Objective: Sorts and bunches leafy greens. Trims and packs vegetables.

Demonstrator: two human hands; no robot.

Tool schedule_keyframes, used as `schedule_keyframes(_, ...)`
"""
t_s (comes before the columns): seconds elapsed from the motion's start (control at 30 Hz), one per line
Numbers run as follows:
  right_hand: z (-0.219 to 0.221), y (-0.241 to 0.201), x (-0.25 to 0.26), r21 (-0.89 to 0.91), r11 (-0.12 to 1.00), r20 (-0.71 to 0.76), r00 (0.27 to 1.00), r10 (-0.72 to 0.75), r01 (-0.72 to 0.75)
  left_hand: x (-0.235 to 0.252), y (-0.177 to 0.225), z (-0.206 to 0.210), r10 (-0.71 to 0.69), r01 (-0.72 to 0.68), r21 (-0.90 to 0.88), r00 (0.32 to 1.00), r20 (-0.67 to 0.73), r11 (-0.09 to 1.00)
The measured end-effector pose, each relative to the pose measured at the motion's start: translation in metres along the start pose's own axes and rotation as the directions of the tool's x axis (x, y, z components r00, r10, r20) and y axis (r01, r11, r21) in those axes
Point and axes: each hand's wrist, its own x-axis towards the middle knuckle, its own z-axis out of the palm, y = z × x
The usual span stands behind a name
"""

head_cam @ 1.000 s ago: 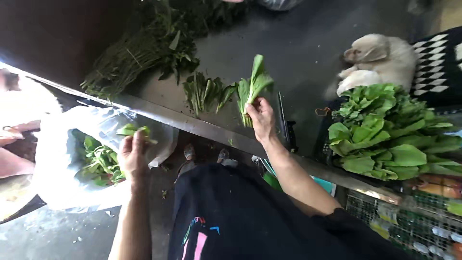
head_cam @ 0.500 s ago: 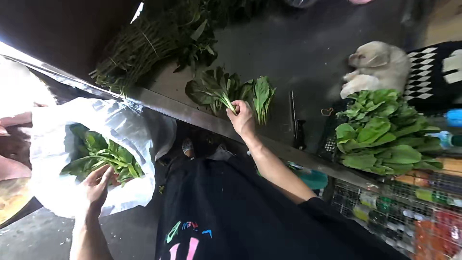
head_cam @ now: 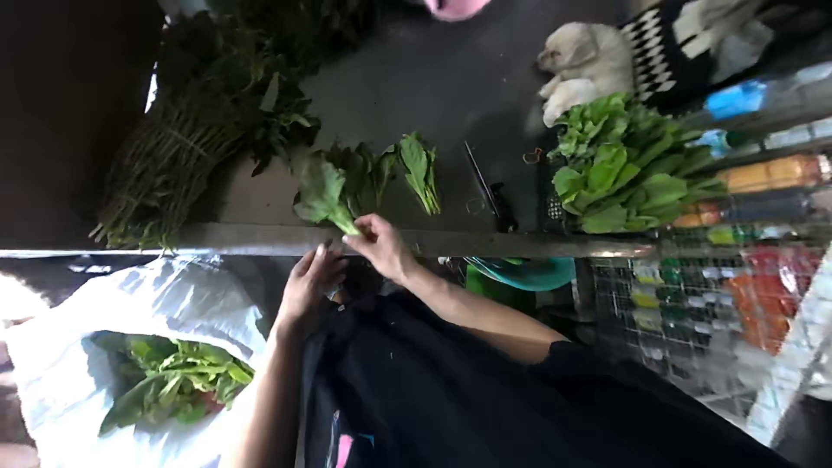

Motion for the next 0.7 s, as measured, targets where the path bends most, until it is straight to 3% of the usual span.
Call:
schedule_keyframes(0.07, 0.001, 0.005, -0.008, -0.111, 0.991, 0.092, 0.993, -0.068, 0.078, 0.025, 0.003, 0.024, -0.004, 0.001, -0.030, 0.997, -0.071, 1.000)
schedule_keyframes(0.17, -0.015, 0.021, -0.021, -0.152, 0.984, 0.112, 0.991, -0.079, 0.096, 0.047, 0.014, 0.031, 0.097, -0.069, 0.158, 0.979, -0.180, 0.985)
schedule_keyframes(0.3, -0.067, 0.056, -0.029, -0.145, 0.989, 0.046, 0.998, 0.049, -0.041, 0.052, 0.051, 0.033, 0.290, -0.222, 0.407, 0.950, -0.114, 0.886)
schedule_keyframes(0.37, -0.094, 0.076, -0.032, -0.124, 0.986, -0.018, 0.993, 0.114, -0.115, 0.060, 0.071, 0.039, 0.372, -0.271, 0.559, 0.925, -0.073, 0.783)
schedule_keyframes(0.47, -0.130, 0.096, -0.040, -0.111, 0.979, -0.100, 0.982, 0.160, -0.171, 0.072, 0.085, 0.055, 0.396, -0.178, 0.815, 0.916, -0.068, 0.551)
schedule_keyframes(0.53, -0.150, 0.103, -0.039, -0.100, 0.978, -0.126, 0.977, 0.170, -0.183, 0.090, 0.071, 0.058, 0.353, -0.073, 0.895, 0.931, -0.098, 0.440)
schedule_keyframes(0.6, -0.164, 0.109, -0.032, -0.098, 0.980, -0.136, 0.978, 0.159, -0.173, 0.106, 0.048, 0.054, 0.267, 0.039, 0.917, 0.951, -0.157, 0.397)
schedule_keyframes(0.7, -0.178, 0.121, -0.008, -0.180, 0.975, -0.178, 0.979, 0.097, -0.129, 0.106, 0.024, 0.060, 0.239, 0.093, 0.907, 0.949, -0.206, 0.411)
